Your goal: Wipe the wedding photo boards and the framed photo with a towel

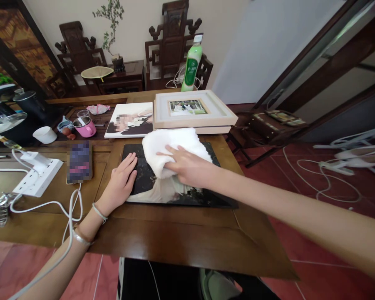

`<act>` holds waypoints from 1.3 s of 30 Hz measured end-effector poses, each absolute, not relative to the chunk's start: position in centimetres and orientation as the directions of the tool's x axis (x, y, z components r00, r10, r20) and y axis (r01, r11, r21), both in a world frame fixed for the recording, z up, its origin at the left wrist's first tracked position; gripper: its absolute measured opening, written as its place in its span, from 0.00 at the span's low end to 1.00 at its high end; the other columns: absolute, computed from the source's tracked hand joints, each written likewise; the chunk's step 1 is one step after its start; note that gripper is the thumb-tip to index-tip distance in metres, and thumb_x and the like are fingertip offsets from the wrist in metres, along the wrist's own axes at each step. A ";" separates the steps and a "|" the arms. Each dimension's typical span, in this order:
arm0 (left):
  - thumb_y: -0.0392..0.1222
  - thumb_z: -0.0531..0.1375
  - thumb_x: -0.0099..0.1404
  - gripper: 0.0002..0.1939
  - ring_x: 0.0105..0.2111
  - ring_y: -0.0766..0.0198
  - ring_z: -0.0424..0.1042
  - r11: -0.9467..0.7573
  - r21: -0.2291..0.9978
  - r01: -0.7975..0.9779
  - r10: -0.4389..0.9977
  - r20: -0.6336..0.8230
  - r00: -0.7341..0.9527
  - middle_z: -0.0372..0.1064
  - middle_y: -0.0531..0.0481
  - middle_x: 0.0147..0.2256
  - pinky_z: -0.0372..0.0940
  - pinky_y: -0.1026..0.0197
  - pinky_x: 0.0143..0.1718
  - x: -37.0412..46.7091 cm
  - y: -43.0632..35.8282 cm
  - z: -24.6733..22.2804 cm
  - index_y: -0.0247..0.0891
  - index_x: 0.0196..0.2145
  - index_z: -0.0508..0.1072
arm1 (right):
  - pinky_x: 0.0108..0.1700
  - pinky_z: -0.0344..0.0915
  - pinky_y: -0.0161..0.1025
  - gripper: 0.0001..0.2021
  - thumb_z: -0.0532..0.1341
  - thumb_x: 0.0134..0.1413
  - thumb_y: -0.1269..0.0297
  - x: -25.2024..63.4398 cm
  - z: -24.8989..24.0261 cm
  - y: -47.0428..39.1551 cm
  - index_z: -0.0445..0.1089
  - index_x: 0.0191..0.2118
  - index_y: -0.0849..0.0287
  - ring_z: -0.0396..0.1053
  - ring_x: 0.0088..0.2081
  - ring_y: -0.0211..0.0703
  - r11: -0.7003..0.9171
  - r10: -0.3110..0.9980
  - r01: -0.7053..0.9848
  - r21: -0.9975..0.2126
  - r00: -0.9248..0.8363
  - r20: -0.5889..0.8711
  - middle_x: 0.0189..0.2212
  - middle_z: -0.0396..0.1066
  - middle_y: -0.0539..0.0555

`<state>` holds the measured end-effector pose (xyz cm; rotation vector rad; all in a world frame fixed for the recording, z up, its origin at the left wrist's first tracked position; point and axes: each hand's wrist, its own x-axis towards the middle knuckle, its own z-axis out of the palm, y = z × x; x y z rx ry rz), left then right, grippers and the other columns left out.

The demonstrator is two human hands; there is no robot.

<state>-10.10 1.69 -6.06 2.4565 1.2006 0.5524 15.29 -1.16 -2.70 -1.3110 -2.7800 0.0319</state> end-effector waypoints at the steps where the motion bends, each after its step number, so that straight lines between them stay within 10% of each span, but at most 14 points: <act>1: 0.42 0.45 0.73 0.25 0.68 0.55 0.48 -0.578 0.469 0.668 0.804 0.187 0.565 0.52 0.39 0.66 0.50 0.43 0.65 -10.1 1.7 -6.0 0.34 0.63 0.59 | 0.60 0.56 0.65 0.30 0.53 0.45 0.85 15.6 -2.7 -0.5 0.69 0.56 0.63 0.50 0.65 0.67 0.644 0.764 0.764 -0.037 -0.642 0.061 0.64 0.57 0.63; 14: 0.42 0.45 0.72 0.25 0.68 0.56 0.48 -0.578 0.478 0.662 0.803 0.190 0.565 0.51 0.39 0.66 0.49 0.43 0.65 -10.1 1.6 -6.0 0.35 0.64 0.59 | 0.60 0.50 0.71 0.24 0.55 0.46 0.83 13.2 -2.9 -5.5 0.74 0.49 0.64 0.45 0.66 0.72 0.581 0.813 0.808 -0.099 -0.582 0.022 0.66 0.53 0.66; 22: 0.43 0.45 0.73 0.24 0.67 0.54 0.48 -0.580 0.480 0.658 0.801 0.190 0.568 0.52 0.39 0.66 0.50 0.42 0.64 -10.1 1.6 -5.9 0.34 0.63 0.60 | 0.54 0.63 0.68 0.10 0.59 0.54 0.70 10.8 -4.2 -14.1 0.75 0.25 0.55 0.62 0.58 0.70 0.669 0.697 0.743 -0.034 -0.610 0.377 0.57 0.68 0.61; 33: 0.43 0.45 0.73 0.25 0.68 0.54 0.48 -0.573 0.471 0.671 0.807 0.179 0.563 0.50 0.37 0.67 0.49 0.42 0.65 -10.1 1.7 -6.0 0.31 0.64 0.59 | 0.60 0.52 0.68 0.27 0.55 0.44 0.84 13.4 -2.9 -4.8 0.73 0.51 0.61 0.48 0.66 0.68 0.630 0.774 0.765 -0.131 -0.632 0.034 0.65 0.56 0.63; 39: 0.43 0.45 0.73 0.24 0.67 0.55 0.48 -0.579 0.479 0.660 0.803 0.194 0.564 0.52 0.40 0.66 0.49 0.42 0.64 -10.2 1.7 -6.2 0.36 0.64 0.59 | 0.60 0.55 0.63 0.28 0.53 0.45 0.85 13.8 -2.4 0.9 0.70 0.53 0.60 0.52 0.64 0.64 0.556 0.831 0.822 -0.123 -0.555 0.043 0.56 0.68 0.61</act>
